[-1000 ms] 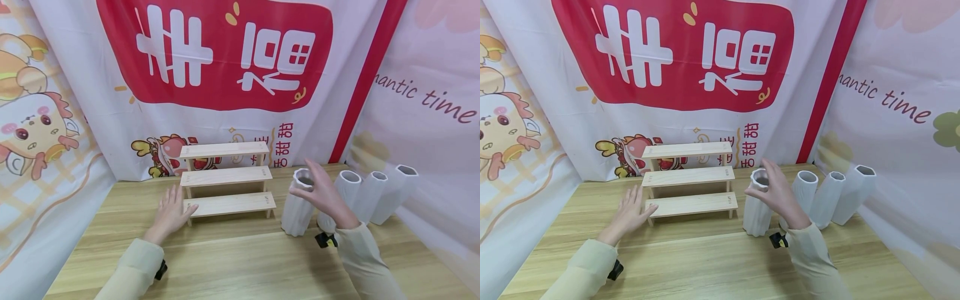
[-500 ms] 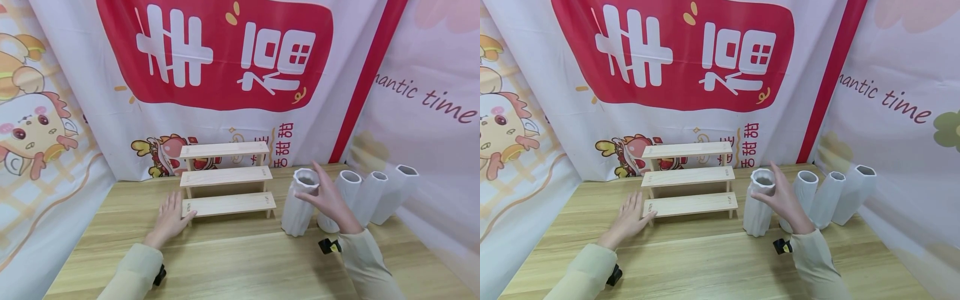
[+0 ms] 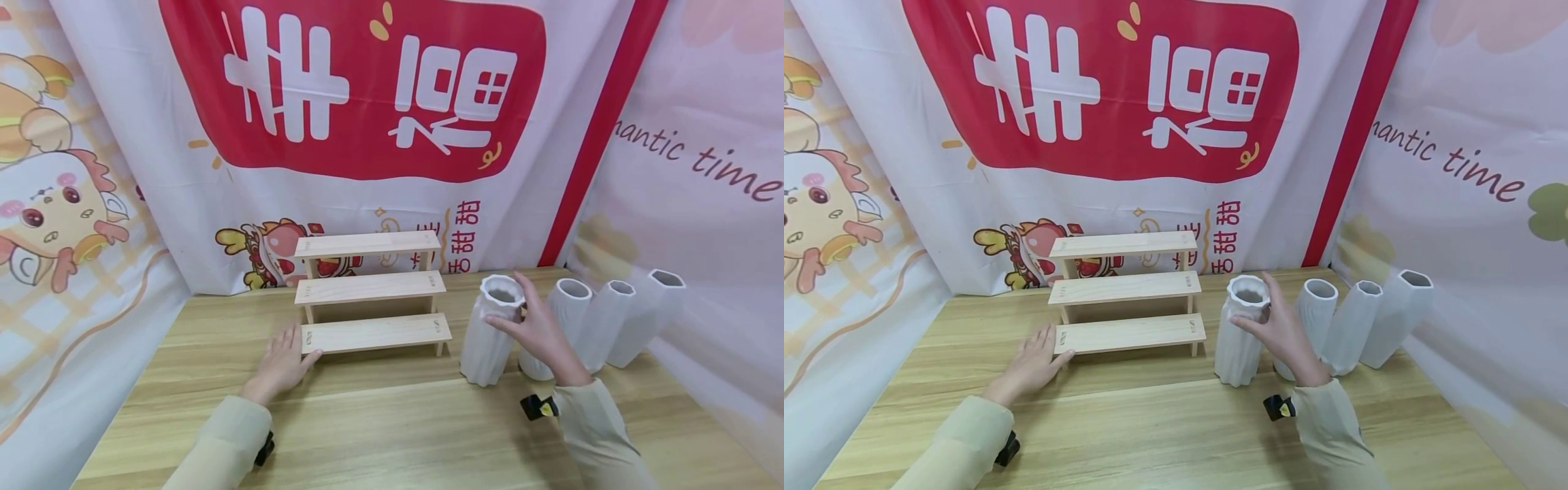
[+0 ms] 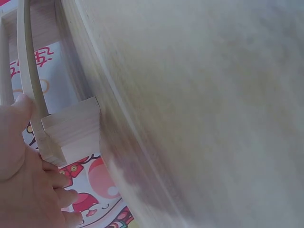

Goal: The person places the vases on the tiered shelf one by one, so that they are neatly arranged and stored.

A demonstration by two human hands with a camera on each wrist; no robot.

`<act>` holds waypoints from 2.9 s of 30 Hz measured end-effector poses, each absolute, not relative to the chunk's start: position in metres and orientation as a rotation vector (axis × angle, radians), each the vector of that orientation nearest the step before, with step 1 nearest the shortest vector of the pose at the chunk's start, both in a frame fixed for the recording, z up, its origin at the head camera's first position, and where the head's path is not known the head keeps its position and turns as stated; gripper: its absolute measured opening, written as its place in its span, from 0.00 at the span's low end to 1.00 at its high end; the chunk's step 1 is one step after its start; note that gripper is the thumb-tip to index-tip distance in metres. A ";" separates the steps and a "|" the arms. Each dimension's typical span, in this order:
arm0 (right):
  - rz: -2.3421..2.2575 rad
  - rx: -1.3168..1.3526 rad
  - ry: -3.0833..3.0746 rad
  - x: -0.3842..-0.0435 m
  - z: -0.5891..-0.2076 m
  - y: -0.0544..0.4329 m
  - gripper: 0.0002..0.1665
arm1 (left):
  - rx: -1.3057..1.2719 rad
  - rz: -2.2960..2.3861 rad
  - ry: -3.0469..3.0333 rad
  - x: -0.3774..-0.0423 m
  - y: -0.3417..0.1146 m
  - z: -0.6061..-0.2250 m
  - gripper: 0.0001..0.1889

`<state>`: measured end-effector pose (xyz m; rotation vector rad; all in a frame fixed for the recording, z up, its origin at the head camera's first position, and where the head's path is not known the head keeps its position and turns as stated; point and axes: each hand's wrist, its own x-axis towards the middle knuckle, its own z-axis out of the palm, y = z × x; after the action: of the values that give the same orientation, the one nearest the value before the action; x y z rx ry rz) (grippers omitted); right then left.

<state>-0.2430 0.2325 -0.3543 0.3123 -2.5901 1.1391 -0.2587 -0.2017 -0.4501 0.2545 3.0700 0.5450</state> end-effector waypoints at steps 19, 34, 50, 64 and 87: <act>1.292 0.279 -2.520 -0.245 -0.355 0.233 0.45 | 0.275 0.543 3.085 -0.257 -0.201 -0.451 0.40; 1.322 0.262 -2.495 -0.245 -0.354 0.232 0.44 | 0.292 0.558 3.092 -0.255 -0.201 -0.449 0.40; 1.310 0.303 -2.457 -0.245 -0.337 0.230 0.41 | 0.288 0.557 3.089 -0.256 -0.201 -0.450 0.40; 1.241 0.316 -2.453 -0.246 -0.318 0.219 0.42 | 0.300 0.541 3.100 -0.256 -0.201 -0.450 0.39; 1.397 0.586 -2.421 -0.253 -0.296 0.160 0.42 | 0.297 0.556 3.089 -0.255 -0.202 -0.451 0.39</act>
<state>-0.2534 0.1595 -0.2959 0.5860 -2.4211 1.3968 -0.2550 -0.2018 -0.4514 0.2967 3.0895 0.5562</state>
